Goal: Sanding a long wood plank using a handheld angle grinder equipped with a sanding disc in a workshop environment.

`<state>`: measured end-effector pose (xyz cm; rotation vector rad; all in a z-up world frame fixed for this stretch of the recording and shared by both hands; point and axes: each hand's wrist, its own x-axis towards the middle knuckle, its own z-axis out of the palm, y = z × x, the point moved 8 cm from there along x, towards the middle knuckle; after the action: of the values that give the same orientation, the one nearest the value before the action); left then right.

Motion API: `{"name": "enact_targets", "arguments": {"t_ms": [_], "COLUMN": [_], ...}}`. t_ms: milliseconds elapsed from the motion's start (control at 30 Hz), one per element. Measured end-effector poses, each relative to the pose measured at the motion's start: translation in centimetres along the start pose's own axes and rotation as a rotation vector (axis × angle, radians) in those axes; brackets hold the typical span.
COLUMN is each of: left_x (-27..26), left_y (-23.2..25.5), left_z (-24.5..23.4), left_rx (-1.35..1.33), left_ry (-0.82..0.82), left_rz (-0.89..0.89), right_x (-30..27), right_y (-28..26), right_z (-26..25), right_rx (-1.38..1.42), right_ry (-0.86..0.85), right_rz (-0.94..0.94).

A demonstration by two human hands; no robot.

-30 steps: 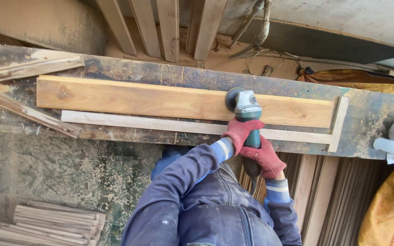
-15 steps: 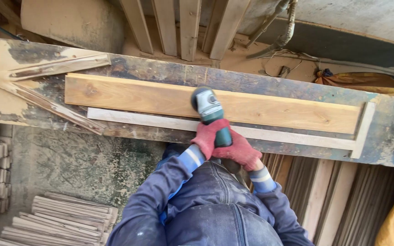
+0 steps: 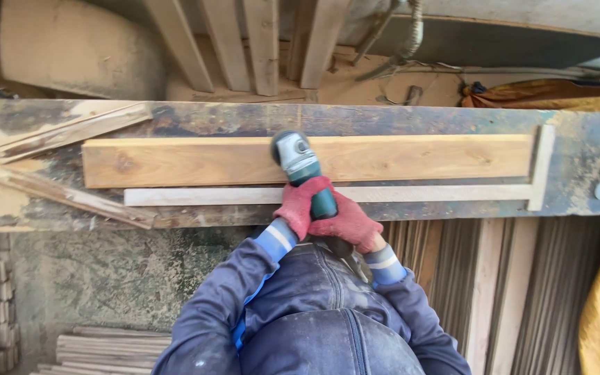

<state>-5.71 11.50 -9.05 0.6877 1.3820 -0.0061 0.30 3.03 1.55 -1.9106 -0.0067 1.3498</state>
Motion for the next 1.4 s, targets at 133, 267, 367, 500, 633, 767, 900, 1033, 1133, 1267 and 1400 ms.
{"name": "enact_targets", "arguments": {"t_ms": [133,267,367,500,633,767,900,1033,1133,1267,1400], "left_x": [-3.6,-4.9,-2.5,-4.6,-4.2,-4.9,-4.8,-6.4,-6.6,-5.3,-4.3], "left_y": [-1.1,-4.6,-9.3,-9.8,-10.3,-9.0,-8.5,-5.8,-4.2,-4.5,-5.5], "left_z": [9.1,19.1,26.3,29.5,29.0,25.0,20.1,13.9,9.1,4.8,4.6], "left_rx": [0.106,0.211,0.331,0.319,0.367,0.212,0.100,0.001,0.100,-0.011,-0.016], "left_ry": [-0.160,-0.352,-0.441,-0.496,-0.462,-0.391,-0.344,-0.293,-0.168,-0.083,-0.061], "left_rz": [-0.008,-0.027,-0.056,-0.017,0.034,0.012,-0.009,-0.051,-0.009,-0.021,-0.013], "right_x": [-0.6,-2.2,-2.4,-2.1,-1.7,-1.7,-2.3,-2.6,-2.5,-1.2,-0.3], "right_y": [4.7,8.6,11.8,14.2,15.1,15.0,13.1,9.8,7.3,6.8,8.1], "right_z": [-8.0,-16.0,-21.0,-24.4,-24.0,-21.8,-17.8,-12.7,-9.1,-5.8,-6.1], "right_rx": [0.093,0.256,0.294,0.337,0.334,0.300,0.241,0.194,0.170,0.037,-0.007], "right_ry": [0.112,0.303,0.408,0.479,0.454,0.408,0.328,0.239,0.155,0.024,-0.007], "right_rz": [-0.007,0.005,0.022,0.049,0.025,0.017,0.008,0.029,0.040,0.043,0.007]}}
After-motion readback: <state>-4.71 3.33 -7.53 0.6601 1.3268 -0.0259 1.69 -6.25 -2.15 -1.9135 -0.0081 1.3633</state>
